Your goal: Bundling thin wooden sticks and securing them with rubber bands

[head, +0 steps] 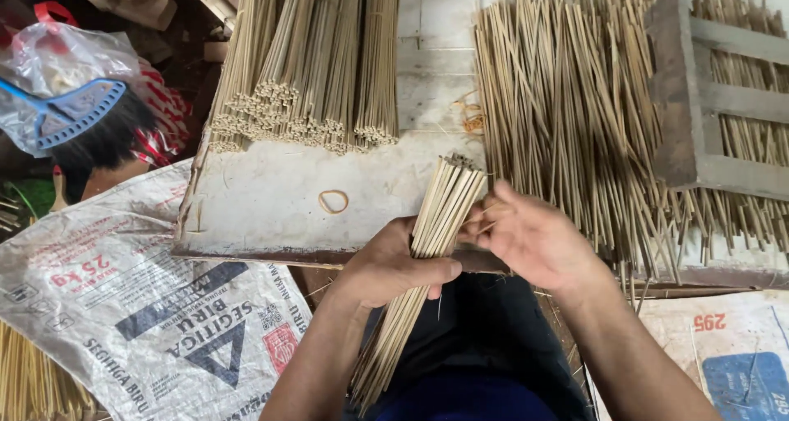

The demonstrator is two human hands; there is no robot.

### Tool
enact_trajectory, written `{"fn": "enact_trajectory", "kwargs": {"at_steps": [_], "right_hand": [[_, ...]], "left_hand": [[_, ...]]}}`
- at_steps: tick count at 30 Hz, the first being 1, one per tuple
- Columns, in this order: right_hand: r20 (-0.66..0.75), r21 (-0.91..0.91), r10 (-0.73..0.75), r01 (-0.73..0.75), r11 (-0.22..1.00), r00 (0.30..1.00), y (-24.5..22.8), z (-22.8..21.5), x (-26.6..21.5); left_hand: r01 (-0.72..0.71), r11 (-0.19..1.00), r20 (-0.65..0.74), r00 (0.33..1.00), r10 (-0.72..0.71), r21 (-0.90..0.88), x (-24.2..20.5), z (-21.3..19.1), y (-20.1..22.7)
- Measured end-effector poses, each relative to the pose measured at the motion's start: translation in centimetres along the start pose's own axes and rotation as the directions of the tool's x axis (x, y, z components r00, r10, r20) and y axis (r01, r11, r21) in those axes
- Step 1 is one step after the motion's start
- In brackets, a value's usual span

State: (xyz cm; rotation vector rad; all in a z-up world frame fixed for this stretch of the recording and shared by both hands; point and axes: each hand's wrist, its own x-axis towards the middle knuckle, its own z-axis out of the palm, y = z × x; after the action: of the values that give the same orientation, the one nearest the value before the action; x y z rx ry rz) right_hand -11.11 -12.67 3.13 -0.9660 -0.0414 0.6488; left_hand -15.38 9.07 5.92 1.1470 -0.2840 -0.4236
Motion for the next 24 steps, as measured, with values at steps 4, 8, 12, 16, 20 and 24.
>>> {"fn": "enact_trajectory", "kwargs": {"at_steps": [4,8,12,16,20,24], "right_hand": [[0.114,0.378,-0.114,0.063,0.924,0.987,-2.4,-2.8,0.1],[0.352,0.240,-0.105,0.019,0.971,0.930,-5.2,-2.6,0.9],[0.474,-0.669,-0.028,0.380,0.638,0.880,-9.4,1.1,-1.7],[0.573,-0.746,0.112,0.460,0.481,0.812,-6.9,5.2,-3.8],[0.431,-0.764,0.128,0.285,0.579,0.893,-2.3,1.0,-3.9],[0.342,0.114,0.070,-0.116,0.987,0.937,0.5,-7.0,-1.1]], "left_hand": [[0.037,0.999,0.029,0.999,-0.038,0.029,-0.6,-1.7,-3.2],[0.282,0.887,-0.020,0.955,-0.296,0.364,-1.2,-0.2,-0.7],[0.558,0.450,-0.368,0.818,-0.442,0.697,0.4,3.7,2.4],[0.429,0.776,-0.308,0.899,-0.313,0.462,1.3,0.8,0.1],[0.131,0.981,-0.242,0.966,-0.094,0.142,0.5,-3.5,0.2],[-0.321,0.941,0.288,0.915,0.281,0.103,-0.9,-4.0,0.3]]}}
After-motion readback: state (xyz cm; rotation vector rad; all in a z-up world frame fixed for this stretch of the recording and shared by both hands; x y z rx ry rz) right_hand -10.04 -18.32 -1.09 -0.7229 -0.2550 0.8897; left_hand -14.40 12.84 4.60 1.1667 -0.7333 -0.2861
